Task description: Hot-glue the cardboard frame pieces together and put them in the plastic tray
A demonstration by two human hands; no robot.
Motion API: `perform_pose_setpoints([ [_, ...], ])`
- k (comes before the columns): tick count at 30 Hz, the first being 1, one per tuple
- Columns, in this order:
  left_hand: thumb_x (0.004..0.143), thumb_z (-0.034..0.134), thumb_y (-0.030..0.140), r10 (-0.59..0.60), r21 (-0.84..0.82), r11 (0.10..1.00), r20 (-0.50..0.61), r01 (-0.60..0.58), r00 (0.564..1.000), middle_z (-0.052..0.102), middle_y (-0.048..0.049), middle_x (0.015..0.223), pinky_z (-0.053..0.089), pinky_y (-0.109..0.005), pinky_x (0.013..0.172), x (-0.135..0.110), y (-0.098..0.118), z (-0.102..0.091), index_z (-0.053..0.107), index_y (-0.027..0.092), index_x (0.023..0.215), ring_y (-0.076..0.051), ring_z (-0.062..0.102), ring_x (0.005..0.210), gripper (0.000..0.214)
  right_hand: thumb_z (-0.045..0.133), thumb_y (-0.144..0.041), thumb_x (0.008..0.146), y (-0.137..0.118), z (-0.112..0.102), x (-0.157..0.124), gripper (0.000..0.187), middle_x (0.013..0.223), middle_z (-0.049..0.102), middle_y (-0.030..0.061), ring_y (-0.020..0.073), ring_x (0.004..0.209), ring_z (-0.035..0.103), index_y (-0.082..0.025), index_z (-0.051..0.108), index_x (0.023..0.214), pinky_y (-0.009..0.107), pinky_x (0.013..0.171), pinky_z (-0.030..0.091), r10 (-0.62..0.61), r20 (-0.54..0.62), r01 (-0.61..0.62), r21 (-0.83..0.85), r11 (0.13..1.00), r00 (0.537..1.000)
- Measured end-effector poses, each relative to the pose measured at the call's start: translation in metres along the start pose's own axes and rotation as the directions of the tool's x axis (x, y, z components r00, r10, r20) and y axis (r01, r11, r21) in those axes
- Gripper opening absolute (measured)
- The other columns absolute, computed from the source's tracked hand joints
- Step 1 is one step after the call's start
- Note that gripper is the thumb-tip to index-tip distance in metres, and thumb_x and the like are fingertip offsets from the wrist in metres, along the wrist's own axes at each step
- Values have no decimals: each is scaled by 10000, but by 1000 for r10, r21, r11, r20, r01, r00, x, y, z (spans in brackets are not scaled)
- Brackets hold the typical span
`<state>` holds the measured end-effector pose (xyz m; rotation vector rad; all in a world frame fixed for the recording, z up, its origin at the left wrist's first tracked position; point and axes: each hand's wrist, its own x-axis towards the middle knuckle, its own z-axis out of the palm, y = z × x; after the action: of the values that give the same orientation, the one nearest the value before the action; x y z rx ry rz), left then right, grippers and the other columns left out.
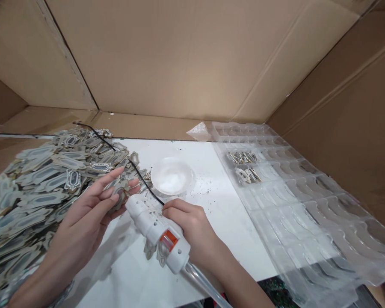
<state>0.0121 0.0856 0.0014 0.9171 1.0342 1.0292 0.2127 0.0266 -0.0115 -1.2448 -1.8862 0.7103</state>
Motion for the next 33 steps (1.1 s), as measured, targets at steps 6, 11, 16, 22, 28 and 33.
perform_pose_setpoints([
  [6,831,686,339,12,2,1000,-10,-12,1000,736,-13,965,578,-281,883,-1,-1,0,544,299,1348,-230,640,1177,538,503,-164,897,2,1,-1,178,905,675,77,169,760,653,-191,660,818,249,630,498,17,-6,-18,-13,1000,1000],
  [11,837,684,338,13,5,1000,-5,-13,1000,722,-2,928,573,-268,883,0,-1,-1,552,313,1339,-223,633,1189,520,513,-144,868,2,1,-2,157,898,659,72,171,769,649,-191,648,802,248,618,483,36,4,-36,-4,999,999],
  [16,828,688,330,6,4,1000,-20,-6,1000,703,7,830,574,-303,894,1,-1,1,559,298,1335,-236,632,1185,524,514,-134,862,2,2,-2,163,889,657,71,174,754,647,-190,646,783,251,596,475,36,3,-36,-18,999,999],
  [22,820,697,335,15,-2,1000,-11,-15,1000,703,15,808,578,-304,884,0,-2,0,573,309,1320,-234,646,1161,516,512,-114,852,2,1,-3,167,859,643,59,176,758,645,-190,637,773,255,598,469,46,14,-46,-10,999,999],
  [28,831,689,339,21,-9,1000,-4,-21,1000,721,7,863,577,-275,879,0,-2,0,582,316,1311,-223,643,1171,492,524,-100,846,0,-1,-3,163,905,651,70,176,773,643,-183,635,761,255,607,464,71,36,-71,-5,997,997],
  [33,834,685,337,8,4,1000,1,-8,1000,737,-6,909,574,-277,885,0,-3,0,560,310,1337,-224,640,1174,519,526,-107,841,1,0,-3,154,885,649,58,168,744,632,-188,633,763,252,590,453,71,26,-71,6,997,997],
])
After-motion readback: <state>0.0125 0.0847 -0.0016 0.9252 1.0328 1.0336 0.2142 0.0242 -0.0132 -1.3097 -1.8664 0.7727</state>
